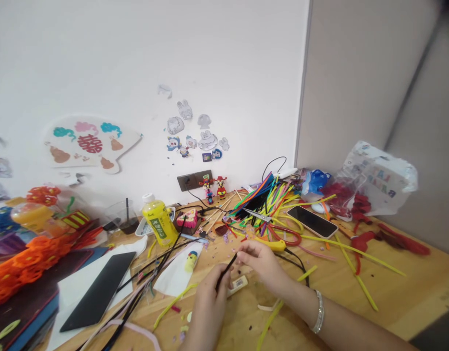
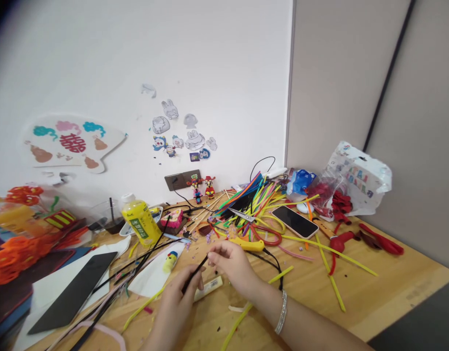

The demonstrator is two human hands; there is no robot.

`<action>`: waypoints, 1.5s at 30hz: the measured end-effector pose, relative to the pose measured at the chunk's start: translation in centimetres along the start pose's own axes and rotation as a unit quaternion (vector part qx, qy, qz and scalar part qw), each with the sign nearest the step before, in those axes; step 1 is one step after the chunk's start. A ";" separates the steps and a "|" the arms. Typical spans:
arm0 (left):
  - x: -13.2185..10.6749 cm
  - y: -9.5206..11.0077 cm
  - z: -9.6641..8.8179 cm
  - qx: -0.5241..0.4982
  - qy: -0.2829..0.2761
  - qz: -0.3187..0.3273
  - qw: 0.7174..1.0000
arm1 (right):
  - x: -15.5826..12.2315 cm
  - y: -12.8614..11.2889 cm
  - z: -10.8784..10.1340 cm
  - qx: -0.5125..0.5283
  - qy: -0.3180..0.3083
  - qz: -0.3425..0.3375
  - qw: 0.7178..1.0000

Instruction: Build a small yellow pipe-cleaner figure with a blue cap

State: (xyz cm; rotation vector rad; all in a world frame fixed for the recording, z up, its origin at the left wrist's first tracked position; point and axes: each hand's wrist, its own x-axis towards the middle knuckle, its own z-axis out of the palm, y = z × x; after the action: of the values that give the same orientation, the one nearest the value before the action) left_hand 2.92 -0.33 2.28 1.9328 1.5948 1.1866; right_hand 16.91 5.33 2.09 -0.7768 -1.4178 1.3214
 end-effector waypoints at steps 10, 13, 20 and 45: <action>0.4 -0.8 -0.8 0.050 0.074 0.005 0.996 | -1.0 1.7 0.8 -0.382 -0.142 -0.137 0.903; 0.3 -0.8 -0.9 0.049 0.088 0.024 0.995 | -1.2 3.0 1.5 -0.507 -0.184 -0.166 0.825; 0.5 -0.4 -1.8 0.092 0.119 0.027 0.988 | -1.3 1.7 1.1 -0.378 -0.057 -0.105 0.918; -0.2 -0.2 -0.8 0.177 0.088 0.079 0.977 | -1.0 -0.2 1.0 -0.007 0.032 0.080 0.996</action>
State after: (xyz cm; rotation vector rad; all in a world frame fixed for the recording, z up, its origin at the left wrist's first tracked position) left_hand 2.12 -0.69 2.52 2.2645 1.8807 1.2323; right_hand 16.24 4.02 2.10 -0.9512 -1.3381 1.3968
